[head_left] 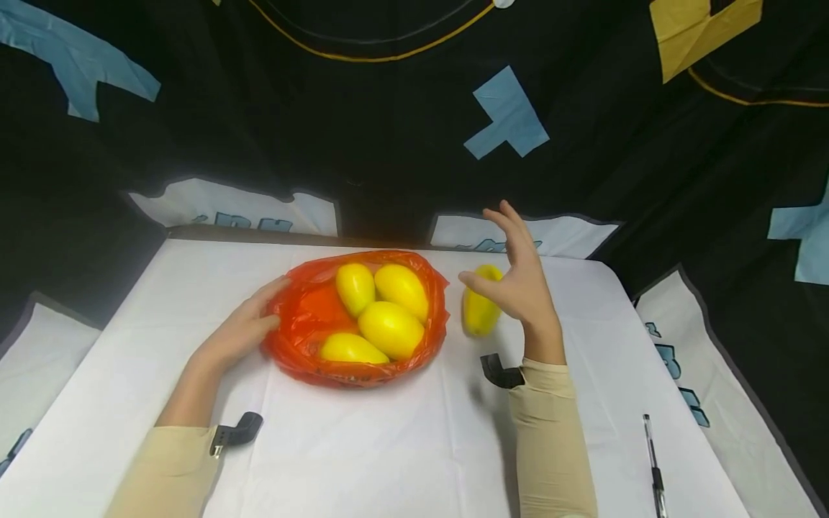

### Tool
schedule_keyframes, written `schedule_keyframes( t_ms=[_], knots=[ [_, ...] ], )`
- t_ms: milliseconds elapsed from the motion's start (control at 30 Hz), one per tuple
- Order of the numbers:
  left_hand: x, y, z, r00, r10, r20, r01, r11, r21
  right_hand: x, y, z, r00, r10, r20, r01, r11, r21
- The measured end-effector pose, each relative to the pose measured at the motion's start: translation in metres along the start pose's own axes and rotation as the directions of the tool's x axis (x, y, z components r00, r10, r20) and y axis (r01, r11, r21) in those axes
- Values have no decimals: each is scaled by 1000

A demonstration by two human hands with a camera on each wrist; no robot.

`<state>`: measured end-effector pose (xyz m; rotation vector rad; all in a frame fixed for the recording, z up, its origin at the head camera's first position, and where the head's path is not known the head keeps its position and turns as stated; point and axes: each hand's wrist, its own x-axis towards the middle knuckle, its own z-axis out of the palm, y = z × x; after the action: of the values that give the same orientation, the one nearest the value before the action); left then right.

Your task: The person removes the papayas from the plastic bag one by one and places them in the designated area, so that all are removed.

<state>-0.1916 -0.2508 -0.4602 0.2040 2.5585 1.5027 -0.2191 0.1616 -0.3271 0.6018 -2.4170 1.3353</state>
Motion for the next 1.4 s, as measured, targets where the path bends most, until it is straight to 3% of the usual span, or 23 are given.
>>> schedule_keyframes(
  t_ms=[267,467,733,1000,1400],
  knots=[
    [0,1,1,1000,-2,-3,2,1000,10,15,-30,11,998,-36,50,34,999,42],
    [-1,-2,1,1000,6,-2,-6,1000,-1,26,-38,27,993,-63,101,54,995,83],
    [-1,-4,3,999,33,2,-32,999,-18,42,-9,64,985,-82,150,70,994,79],
    [-2,-5,4,999,45,5,-45,998,-41,48,-2,93,968,-81,237,52,991,126],
    [-1,-4,2,998,57,0,-57,998,-32,53,5,128,934,-40,355,9,996,88]
  ],
)
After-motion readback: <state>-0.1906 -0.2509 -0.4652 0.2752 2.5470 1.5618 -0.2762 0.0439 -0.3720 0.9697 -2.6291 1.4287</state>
